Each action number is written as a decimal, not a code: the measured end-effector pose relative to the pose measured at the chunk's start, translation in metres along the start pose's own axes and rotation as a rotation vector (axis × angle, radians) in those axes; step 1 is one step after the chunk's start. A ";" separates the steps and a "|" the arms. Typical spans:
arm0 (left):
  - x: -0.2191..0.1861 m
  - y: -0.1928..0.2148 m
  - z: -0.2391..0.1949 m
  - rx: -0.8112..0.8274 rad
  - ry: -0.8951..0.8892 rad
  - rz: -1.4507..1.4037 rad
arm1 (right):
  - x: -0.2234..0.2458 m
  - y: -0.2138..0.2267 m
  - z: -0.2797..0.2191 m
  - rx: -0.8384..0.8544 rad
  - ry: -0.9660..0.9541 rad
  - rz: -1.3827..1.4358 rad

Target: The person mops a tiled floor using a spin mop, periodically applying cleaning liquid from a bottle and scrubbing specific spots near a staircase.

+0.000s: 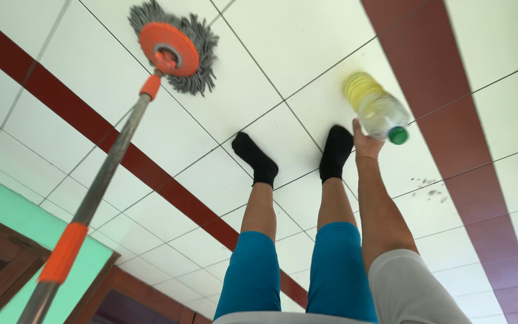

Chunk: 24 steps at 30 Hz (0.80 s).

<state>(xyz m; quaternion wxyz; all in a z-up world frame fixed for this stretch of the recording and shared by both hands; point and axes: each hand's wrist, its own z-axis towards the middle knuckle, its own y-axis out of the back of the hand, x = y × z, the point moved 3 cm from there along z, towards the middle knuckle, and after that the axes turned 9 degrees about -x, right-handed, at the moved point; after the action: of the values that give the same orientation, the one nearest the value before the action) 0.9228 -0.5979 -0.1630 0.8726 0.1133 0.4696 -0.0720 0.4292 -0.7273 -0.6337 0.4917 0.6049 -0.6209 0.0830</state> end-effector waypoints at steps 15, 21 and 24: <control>-0.263 -0.137 0.043 0.540 -0.096 -0.190 | 0.602 0.301 -0.420 0.827 0.984 0.413; -0.313 -0.121 -0.003 0.915 -0.197 -0.375 | 0.631 0.306 -0.498 1.083 1.060 0.269; -0.343 -0.115 0.001 1.022 -0.240 -0.546 | 0.632 0.318 -0.515 1.068 1.246 0.553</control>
<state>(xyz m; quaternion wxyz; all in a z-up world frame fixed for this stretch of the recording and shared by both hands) 0.7083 -0.7019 0.1093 0.7045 0.3853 0.2855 -0.5232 0.5631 -0.7105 0.2306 0.3547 0.4263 -0.2409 0.7965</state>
